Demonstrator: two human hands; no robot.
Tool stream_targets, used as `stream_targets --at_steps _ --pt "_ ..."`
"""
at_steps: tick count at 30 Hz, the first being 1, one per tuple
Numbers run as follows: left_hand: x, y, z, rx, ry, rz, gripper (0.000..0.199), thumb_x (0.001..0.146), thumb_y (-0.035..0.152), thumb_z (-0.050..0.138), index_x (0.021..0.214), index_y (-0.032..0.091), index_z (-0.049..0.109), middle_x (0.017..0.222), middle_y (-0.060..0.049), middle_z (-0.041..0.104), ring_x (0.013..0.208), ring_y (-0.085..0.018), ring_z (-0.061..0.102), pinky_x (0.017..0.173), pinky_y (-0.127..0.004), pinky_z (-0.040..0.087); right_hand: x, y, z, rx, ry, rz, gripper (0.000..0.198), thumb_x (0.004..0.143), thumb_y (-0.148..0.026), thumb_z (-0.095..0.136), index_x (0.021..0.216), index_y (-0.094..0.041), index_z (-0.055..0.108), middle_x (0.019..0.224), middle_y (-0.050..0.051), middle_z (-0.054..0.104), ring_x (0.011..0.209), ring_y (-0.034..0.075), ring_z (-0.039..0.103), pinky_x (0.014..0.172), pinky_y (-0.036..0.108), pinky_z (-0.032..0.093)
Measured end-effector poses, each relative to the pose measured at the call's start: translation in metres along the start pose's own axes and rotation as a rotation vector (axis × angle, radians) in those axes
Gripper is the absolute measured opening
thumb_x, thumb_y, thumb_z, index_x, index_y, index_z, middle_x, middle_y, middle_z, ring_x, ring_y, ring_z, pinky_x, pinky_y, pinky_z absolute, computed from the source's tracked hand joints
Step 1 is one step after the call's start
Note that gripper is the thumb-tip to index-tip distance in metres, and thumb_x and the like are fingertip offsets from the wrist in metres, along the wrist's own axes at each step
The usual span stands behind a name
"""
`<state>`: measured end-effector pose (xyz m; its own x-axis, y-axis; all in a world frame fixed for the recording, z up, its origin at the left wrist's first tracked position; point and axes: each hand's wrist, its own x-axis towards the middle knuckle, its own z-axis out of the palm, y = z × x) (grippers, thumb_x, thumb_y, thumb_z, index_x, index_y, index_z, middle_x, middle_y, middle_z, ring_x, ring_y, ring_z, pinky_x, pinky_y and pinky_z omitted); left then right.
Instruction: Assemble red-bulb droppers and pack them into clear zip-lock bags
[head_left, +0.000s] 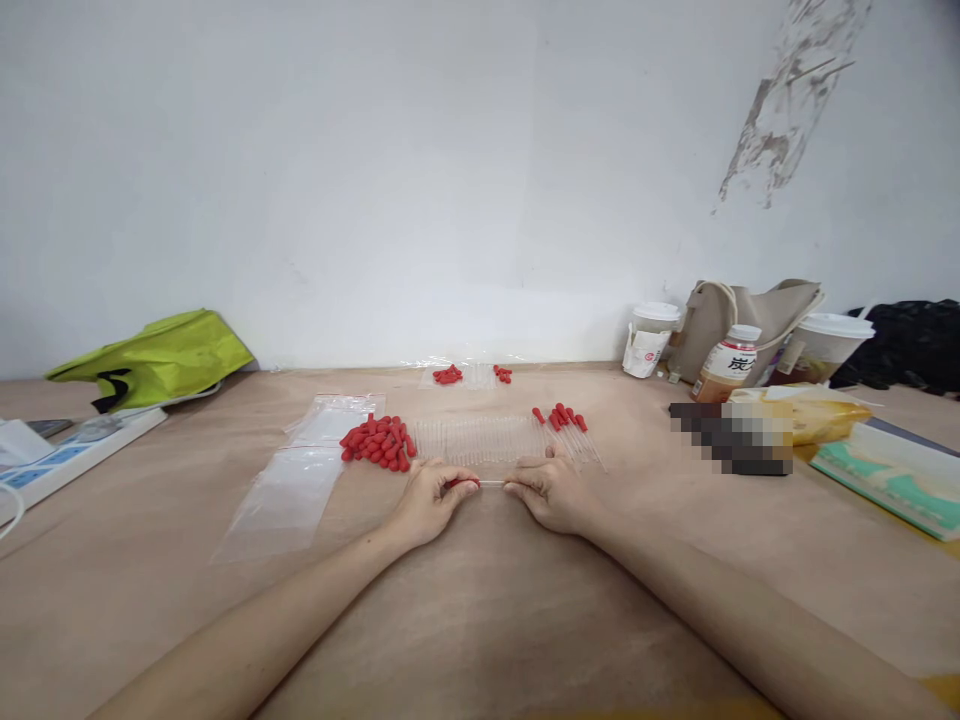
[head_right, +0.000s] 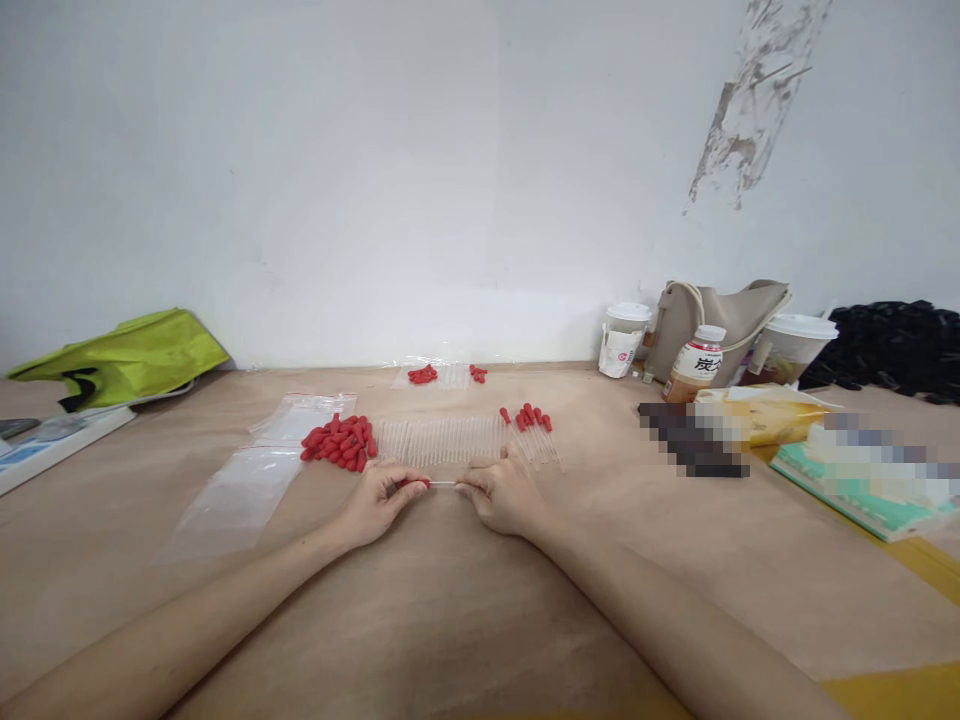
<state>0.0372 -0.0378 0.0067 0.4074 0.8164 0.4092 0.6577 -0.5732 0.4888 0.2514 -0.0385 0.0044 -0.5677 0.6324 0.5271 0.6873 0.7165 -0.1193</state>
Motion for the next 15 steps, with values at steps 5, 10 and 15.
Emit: stream_targets --at_steps 5,10,15 --pt "0.0 0.003 -0.002 -0.021 -0.049 0.02 0.018 0.083 0.029 0.05 0.081 0.022 0.067 0.071 0.001 0.065 0.07 -0.016 0.055 0.078 -0.033 0.034 0.0 0.003 -0.003 -0.134 0.037 -0.128 0.025 0.085 -0.02 0.04 0.077 -0.02 0.064 0.064 0.0 0.06 0.059 0.01 0.048 0.066 0.03 0.02" --pt "-0.001 0.007 -0.003 0.015 -0.016 0.046 0.016 0.081 0.03 0.053 0.077 0.022 0.066 0.07 0.001 0.065 0.071 -0.016 0.053 0.08 -0.035 0.03 -0.002 -0.003 0.0 -0.069 0.044 -0.041 0.027 0.086 -0.024 0.039 0.073 -0.019 0.062 0.067 0.0 0.06 0.057 0.009 0.046 0.068 0.03 0.022" --pt "-0.005 0.01 -0.004 0.066 -0.018 0.149 0.014 0.082 0.03 0.053 0.079 0.021 0.063 0.069 0.002 0.064 0.073 -0.016 0.051 0.077 -0.033 0.029 -0.005 -0.01 0.004 0.076 -0.017 0.077 0.027 0.086 -0.026 0.042 0.065 -0.018 0.057 0.065 -0.002 0.061 0.059 0.009 0.048 0.07 0.029 0.024"
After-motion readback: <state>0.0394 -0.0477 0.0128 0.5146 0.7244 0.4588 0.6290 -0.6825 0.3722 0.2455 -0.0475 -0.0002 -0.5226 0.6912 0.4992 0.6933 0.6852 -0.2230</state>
